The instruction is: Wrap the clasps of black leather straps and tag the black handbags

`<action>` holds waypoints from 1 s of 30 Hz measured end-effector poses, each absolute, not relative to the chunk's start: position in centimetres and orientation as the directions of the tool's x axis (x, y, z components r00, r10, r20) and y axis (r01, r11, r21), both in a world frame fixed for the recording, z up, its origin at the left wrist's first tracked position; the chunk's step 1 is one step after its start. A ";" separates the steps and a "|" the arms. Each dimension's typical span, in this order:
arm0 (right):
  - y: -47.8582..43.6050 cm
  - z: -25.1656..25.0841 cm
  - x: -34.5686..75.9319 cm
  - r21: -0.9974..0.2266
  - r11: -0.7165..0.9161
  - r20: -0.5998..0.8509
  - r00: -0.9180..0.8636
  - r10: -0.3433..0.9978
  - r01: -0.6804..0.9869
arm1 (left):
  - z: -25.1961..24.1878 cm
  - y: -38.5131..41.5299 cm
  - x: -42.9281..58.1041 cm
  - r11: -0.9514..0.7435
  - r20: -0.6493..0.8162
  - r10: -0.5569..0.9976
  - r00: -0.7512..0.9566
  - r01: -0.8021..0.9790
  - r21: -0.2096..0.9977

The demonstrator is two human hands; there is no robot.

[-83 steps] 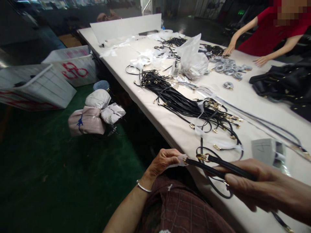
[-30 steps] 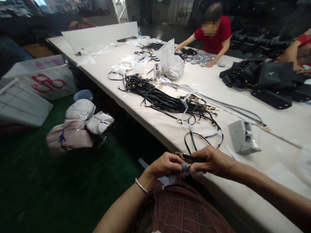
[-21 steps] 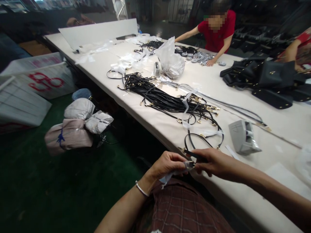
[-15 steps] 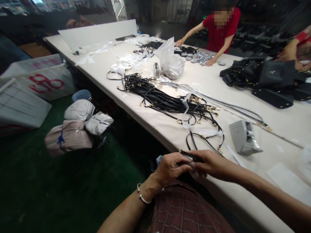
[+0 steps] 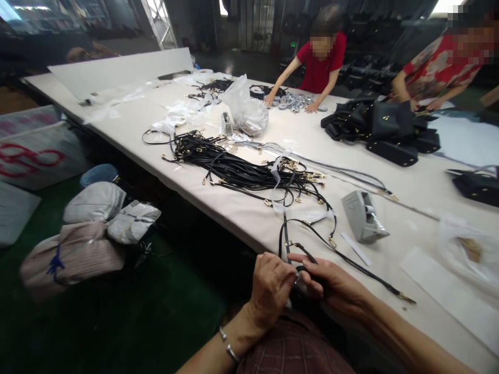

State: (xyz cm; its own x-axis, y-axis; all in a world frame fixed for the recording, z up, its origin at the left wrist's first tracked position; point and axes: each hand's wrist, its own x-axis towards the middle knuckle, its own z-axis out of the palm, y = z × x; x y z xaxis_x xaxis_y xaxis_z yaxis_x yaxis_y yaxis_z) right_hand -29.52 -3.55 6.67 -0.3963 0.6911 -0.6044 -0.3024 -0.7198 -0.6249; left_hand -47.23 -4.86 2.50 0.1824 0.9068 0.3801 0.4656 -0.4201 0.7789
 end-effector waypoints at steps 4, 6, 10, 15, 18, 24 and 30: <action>-4.8 5.4 -27.4 -0.628 -0.737 -0.547 -0.531 0.647 -0.252 | 2.2 -4.9 -45.7 -0.545 0.413 0.830 0.374 0.389 0.743; -5.0 5.0 -26.3 -0.663 -0.734 -0.541 -0.584 0.605 -0.146 | 2.4 -4.8 -44.7 -0.412 0.309 0.870 0.384 0.223 0.883; -4.6 5.0 -24.3 -0.719 -0.688 -0.540 -0.549 0.638 -0.093 | 3.9 -3.9 -43.2 -0.152 0.087 0.893 0.442 0.114 0.982; -3.8 4.7 -20.2 -0.674 -0.734 -0.696 -0.404 0.593 0.084 | 5.1 1.5 -41.1 -0.096 0.017 0.899 0.438 0.159 0.983; -4.1 3.4 -17.4 -0.674 -0.670 -0.739 -0.313 0.597 0.313 | 3.3 7.5 -37.1 -0.229 0.083 0.904 0.419 0.312 0.922; -5.2 1.4 -13.9 -0.616 -0.686 -0.778 -0.163 0.607 0.387 | -4.0 16.5 -25.1 -0.340 -0.075 0.845 0.530 0.639 0.690; -5.3 -0.1 -11.6 -0.674 -0.644 -0.721 -0.132 0.680 0.363 | -7.6 18.4 -22.1 -0.208 -0.193 0.850 0.491 0.648 0.732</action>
